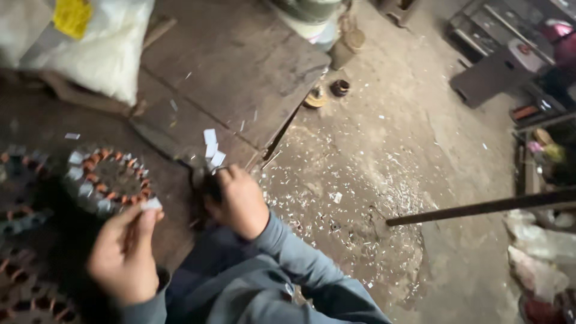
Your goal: The person cuts small white rectangular pieces from a larger sheet using shears and inserts them into the slots of a cylindrical motor stator. The person repeats this process for multiple stators on the workbench.
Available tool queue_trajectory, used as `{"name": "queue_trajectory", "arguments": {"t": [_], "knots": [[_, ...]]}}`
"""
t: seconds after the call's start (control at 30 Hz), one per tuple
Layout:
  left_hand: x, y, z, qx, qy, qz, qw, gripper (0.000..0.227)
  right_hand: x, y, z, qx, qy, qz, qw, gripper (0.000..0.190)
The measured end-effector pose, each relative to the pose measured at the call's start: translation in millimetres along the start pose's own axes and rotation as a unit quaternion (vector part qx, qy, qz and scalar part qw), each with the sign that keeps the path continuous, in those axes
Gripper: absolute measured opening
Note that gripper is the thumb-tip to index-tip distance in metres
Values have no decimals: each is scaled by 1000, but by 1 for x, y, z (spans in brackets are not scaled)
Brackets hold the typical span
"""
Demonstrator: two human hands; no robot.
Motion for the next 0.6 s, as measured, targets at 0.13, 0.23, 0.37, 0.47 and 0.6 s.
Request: {"name": "queue_trajectory", "arguments": {"t": [0.13,0.23,0.37,0.47,0.6], "knots": [[3,3,8,48,-23,2,999,19,-17,-31,7,-72,-47,-211,974,25],[7,-3,9,-20,-57,-3,998,20,-20,-42,11,-13,-73,-356,931,17],[8,-5,10,-28,-84,-28,996,18,-21,-41,11,-8,-78,-397,915,14],[12,-8,13,-16,-92,-24,995,15,-16,-31,17,29,-100,-473,875,12],[16,-23,13,-34,-119,0,992,7,-2,-18,29,128,-128,-577,796,6]]}}
Point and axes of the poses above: each hand's wrist, its own z-axis away from the middle knuckle, its own x-axis out of the palm, y = z × x, the point moved 5 cm from there along -z, towards the middle knuckle, and after that the axes turned 12 degrees about -z, right-handed, at the moved point
